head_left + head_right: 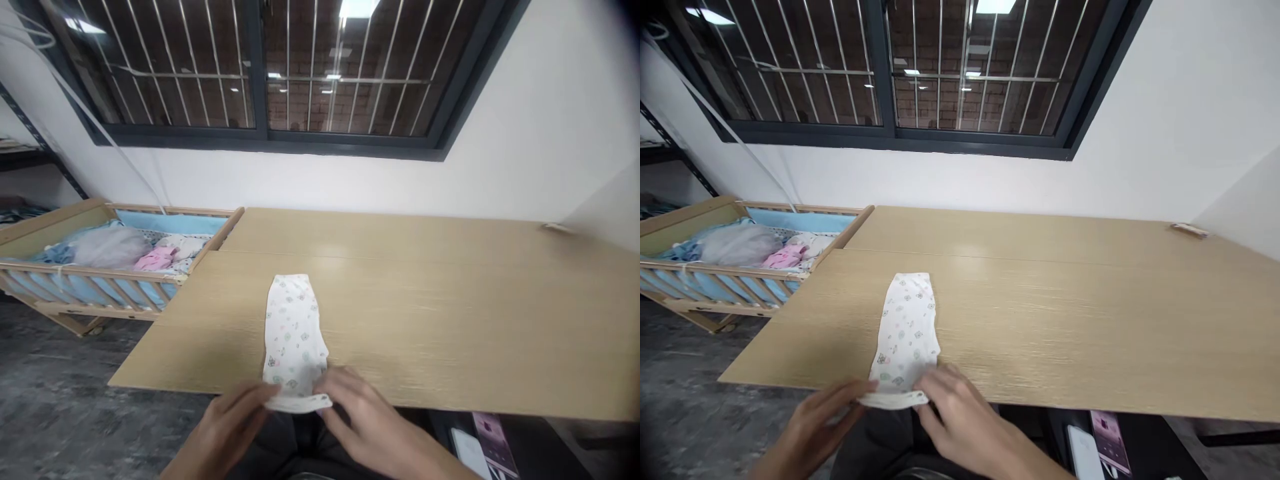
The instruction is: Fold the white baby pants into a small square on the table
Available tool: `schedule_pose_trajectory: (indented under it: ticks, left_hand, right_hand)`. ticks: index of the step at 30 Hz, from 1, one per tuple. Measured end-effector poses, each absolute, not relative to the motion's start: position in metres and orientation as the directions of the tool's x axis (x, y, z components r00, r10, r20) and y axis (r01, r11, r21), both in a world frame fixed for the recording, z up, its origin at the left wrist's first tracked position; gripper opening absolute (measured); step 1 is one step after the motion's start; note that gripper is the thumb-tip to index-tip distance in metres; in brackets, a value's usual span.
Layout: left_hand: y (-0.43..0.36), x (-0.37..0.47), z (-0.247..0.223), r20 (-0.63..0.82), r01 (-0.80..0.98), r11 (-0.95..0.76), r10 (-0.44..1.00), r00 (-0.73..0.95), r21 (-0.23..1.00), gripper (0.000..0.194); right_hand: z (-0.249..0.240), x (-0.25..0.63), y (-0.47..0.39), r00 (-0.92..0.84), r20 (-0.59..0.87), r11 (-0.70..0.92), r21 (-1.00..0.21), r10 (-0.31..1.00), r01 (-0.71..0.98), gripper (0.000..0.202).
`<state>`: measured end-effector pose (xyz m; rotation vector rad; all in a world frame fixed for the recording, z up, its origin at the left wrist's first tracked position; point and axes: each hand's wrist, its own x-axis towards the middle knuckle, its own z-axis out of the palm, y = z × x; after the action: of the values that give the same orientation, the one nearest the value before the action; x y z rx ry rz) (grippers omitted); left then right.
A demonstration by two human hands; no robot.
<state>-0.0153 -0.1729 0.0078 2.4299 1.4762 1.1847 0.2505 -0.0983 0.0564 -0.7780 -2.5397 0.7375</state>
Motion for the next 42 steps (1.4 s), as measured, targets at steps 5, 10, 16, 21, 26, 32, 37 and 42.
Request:
schedule_pose_trajectory:
  ticks: [5, 10, 16, 21, 26, 32, 37, 42]
  left_hand:
    - [-0.103, -0.029, 0.045, 0.483, 0.704, -0.285, 0.870, -0.094, 0.651, 0.030]
    - [-0.010, -0.036, 0.067, 0.214, 0.717, -0.094, 0.974, -0.079, 0.691, 0.033]
    - [0.053, -0.028, 0.039, 0.072, 0.872, 0.130, 0.980, -0.185, 0.472, 0.027]
    - [0.055, -0.018, 0.030, 0.093, 0.914, 0.129, 0.980, -0.178, 0.384, 0.030]
    - [-0.008, 0.012, 0.013, 0.281, 0.960, 0.040, 0.952, -0.121, 0.278, 0.049]
    - [-0.099, 0.064, -0.048, 0.521, 0.985, -0.124, 0.853, 0.045, 0.119, 0.051]
    - [-0.108, 0.069, -0.060, 0.552, 0.981, -0.121, 0.834, 0.020, 0.148, 0.054]
    - [-0.106, 0.070, -0.058, 0.574, 0.987, -0.108, 0.819, 0.019, 0.122, 0.056]
  right_hand:
    - [0.091, 0.234, -0.032, -0.715, 0.229, 0.609, -0.720, 0.660, 0.332, 0.018]
    - [0.062, 0.194, 0.061, -0.513, 0.225, 0.435, -0.835, 0.828, 0.337, 0.028]
    - [0.006, 0.163, 0.130, -0.364, 0.078, 0.272, -0.809, 0.928, 0.521, 0.020]
    - [0.000, 0.164, 0.132, -0.384, 0.036, 0.298, -0.698, 0.923, 0.651, 0.030]
    - [0.036, 0.168, 0.090, -0.672, 0.302, 0.715, -0.489, 0.676, 0.500, 0.057]
    - [0.045, 0.163, 0.029, -0.983, 0.178, 0.939, -0.344, 0.044, -0.021, 0.066]
    - [0.010, 0.167, 0.024, -0.990, 0.125, 0.923, -0.370, -0.058, -0.101, 0.064]
    - [0.002, 0.165, 0.042, -0.995, 0.095, 0.901, -0.428, -0.036, -0.073, 0.063]
